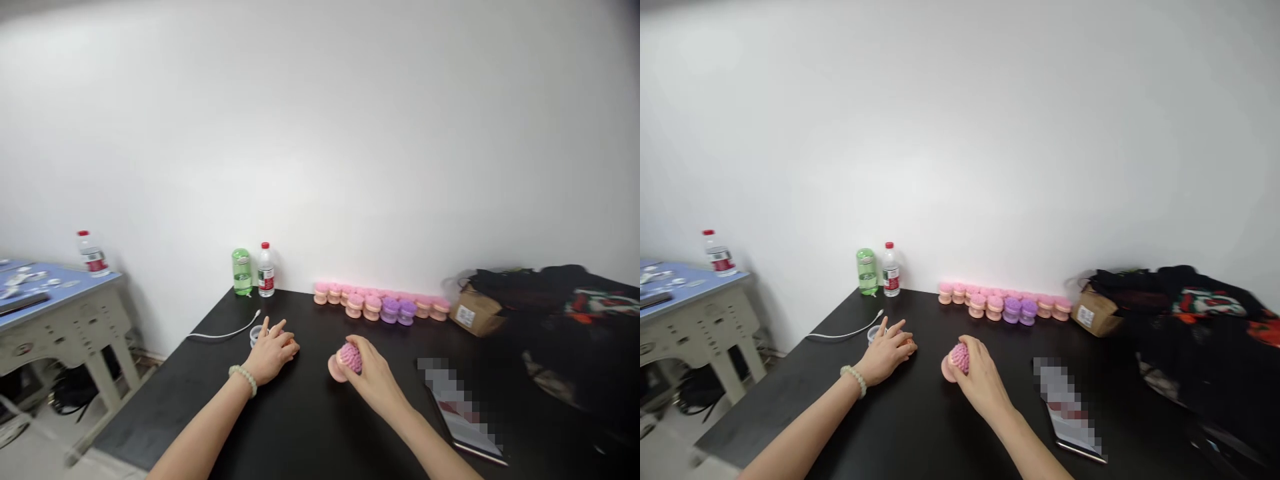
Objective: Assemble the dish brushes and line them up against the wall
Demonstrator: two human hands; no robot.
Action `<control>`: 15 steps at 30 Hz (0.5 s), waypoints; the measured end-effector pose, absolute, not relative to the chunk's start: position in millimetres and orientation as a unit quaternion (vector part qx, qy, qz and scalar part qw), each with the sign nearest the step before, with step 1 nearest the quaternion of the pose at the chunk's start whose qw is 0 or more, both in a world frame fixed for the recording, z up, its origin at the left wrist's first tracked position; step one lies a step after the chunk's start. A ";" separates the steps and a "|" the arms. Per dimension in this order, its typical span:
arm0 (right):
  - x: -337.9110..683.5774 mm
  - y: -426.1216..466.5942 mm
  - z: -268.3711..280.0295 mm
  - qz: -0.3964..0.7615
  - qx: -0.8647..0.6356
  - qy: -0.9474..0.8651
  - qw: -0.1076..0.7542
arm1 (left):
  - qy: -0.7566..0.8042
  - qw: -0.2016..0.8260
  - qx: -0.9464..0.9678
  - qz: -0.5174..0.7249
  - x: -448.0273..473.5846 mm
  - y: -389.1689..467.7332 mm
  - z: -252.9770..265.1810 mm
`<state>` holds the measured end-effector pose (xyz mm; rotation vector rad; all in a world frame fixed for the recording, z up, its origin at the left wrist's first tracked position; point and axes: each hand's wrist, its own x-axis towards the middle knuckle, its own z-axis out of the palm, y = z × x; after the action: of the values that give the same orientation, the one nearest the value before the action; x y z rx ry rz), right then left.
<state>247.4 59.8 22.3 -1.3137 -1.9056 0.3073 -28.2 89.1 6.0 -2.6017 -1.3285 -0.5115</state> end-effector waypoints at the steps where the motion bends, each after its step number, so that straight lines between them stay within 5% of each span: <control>1: 242.8 61.6 19.0 0.141 -0.519 -0.745 0.395 | -0.456 0.082 -0.869 -0.175 -34.3 86.9 7.0; 15: 207.0 70.3 -6.3 0.333 -0.446 -0.640 0.530 | -0.463 -0.148 -0.814 -0.318 36.5 62.3 31.8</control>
<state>207.0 70.3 -6.3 -1.0656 -1.5280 0.7954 36.5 62.3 31.8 -2.8307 -1.6097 -1.1070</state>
